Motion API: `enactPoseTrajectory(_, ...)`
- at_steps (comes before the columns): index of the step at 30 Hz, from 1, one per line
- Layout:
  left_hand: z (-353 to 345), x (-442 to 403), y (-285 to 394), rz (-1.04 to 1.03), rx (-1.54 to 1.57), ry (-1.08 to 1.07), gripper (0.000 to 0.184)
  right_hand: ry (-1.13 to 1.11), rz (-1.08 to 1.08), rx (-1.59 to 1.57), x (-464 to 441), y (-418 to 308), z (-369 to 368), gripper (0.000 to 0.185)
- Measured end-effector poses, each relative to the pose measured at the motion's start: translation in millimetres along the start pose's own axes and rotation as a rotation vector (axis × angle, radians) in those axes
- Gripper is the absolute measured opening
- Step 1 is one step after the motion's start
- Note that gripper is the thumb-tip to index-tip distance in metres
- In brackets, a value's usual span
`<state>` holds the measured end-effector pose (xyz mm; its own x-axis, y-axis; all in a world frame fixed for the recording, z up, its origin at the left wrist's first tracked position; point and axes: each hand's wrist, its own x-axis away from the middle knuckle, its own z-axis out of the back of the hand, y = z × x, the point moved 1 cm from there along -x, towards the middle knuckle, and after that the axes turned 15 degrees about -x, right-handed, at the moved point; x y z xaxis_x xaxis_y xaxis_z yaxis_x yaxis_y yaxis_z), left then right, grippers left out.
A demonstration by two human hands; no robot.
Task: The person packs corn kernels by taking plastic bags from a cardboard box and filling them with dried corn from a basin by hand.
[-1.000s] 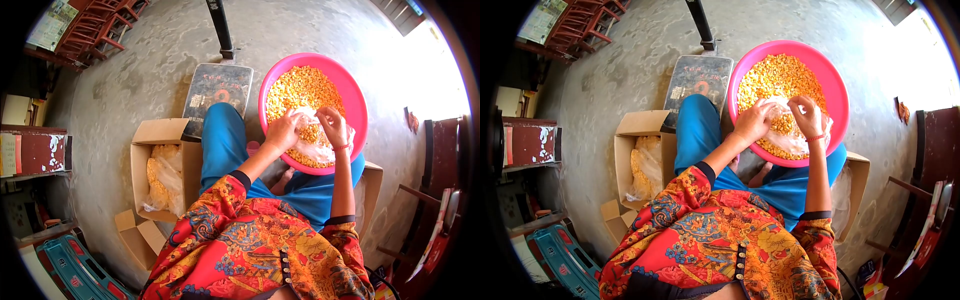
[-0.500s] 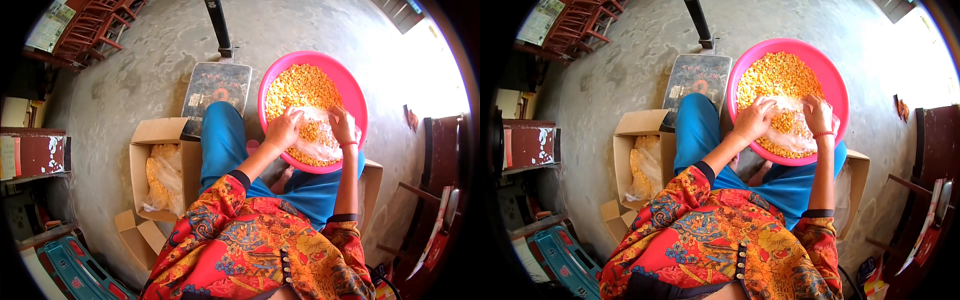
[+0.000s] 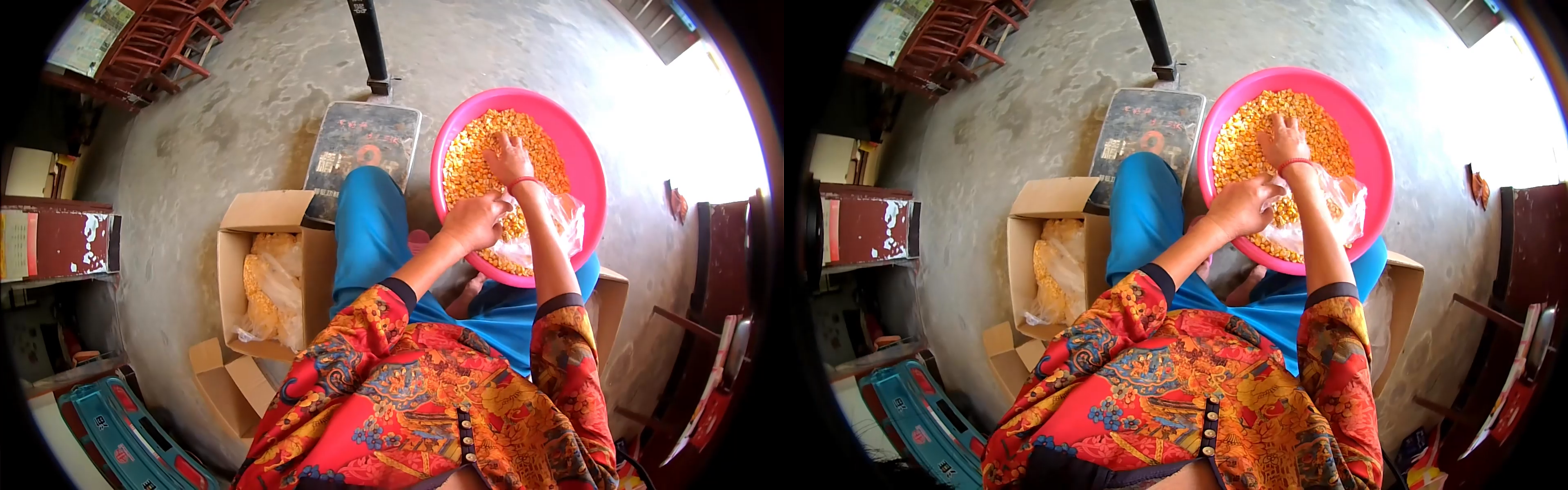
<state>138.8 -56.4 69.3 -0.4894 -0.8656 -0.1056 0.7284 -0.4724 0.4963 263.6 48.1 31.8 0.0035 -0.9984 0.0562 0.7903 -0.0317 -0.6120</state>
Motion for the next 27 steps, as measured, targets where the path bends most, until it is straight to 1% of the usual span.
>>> enactPoseTrajectory(2, 0, 0, 0, -0.005, -0.003, -0.006, 0.031, -0.044, 0.035, -0.039, 6, -13, 1, 0.043)
enactPoseTrajectory(3, 0, -1, 0, -0.003, 0.000, -0.006, 0.031, -0.048, 0.034, -0.036, 6, -11, -3, 0.043)
enactPoseTrajectory(5, -2, -1, 0, 0.018, -0.071, -0.053, 0.030, -0.013, 0.106, -0.037, 5, -3, -14, 0.038)
enactPoseTrajectory(6, -3, 0, 0, 0.020, -0.068, -0.053, 0.030, -0.015, 0.105, -0.035, 4, -1, -15, 0.038)
enactPoseTrajectory(8, -1, -1, 0, 0.014, -0.043, -0.028, 0.029, -0.122, 0.037, -0.024, -1, 4, -16, 0.034)
enactPoseTrajectory(9, 0, -1, 1, 0.015, -0.043, -0.027, 0.029, -0.122, 0.038, -0.023, -2, 10, -17, 0.034)
enactPoseTrajectory(11, 2, 0, 2, 0.015, 0.015, 0.004, 0.029, -0.070, 0.013, -0.513, -5, 24, -19, 0.032)
enactPoseTrajectory(12, 3, 0, 2, 0.016, 0.015, 0.003, 0.029, -0.071, -0.101, -0.856, -6, 28, -20, 0.027)
enactPoseTrajectory(14, 4, -2, 2, 0.062, -0.002, -0.052, 0.029, -0.164, -0.590, -1.324, 5, 2, 11, 0.022)
enactPoseTrajectory(16, 0, -3, 0, 0.085, 0.024, -0.015, 0.030, -0.337, -0.497, -1.741, 3, 10, 18, 0.020)
enactPoseTrajectory(17, -2, -3, -1, 0.109, 0.051, 0.023, 0.030, -0.379, -0.391, -1.859, 5, 15, 21, 0.023)
enactPoseTrajectory(20, -2, -4, -1, 0.131, 0.060, 0.057, 0.033, -0.354, -0.317, -1.889, 18, 14, 39, 0.019)
enactPoseTrajectory(21, -2, -4, -1, 0.129, 0.061, 0.054, 0.033, -0.310, -0.299, -1.824, 28, 4, 51, 0.017)
enactPoseTrajectory(22, -2, -4, -1, 0.135, 0.044, 0.066, 0.035, -0.308, -0.299, -1.825, 35, 4, 54, 0.017)
enactPoseTrajectory(24, 0, -3, -1, 0.149, 0.012, 0.090, 0.040, -0.341, -0.191, -1.795, 49, 6, 62, 0.016)
enactPoseTrajectory(25, 1, -3, -1, 0.148, 0.013, 0.089, 0.040, -0.389, -0.173, -1.814, 56, 7, 67, 0.015)
enactPoseTrajectory(26, 2, -2, 1, 0.147, 0.023, 0.082, 0.042, -0.382, -0.176, -1.815, 68, 7, 70, 0.015)
enactPoseTrajectory(27, 3, -2, 1, 0.148, 0.031, 0.079, 0.043, -0.352, -0.134, -1.635, 79, 4, 71, 0.015)
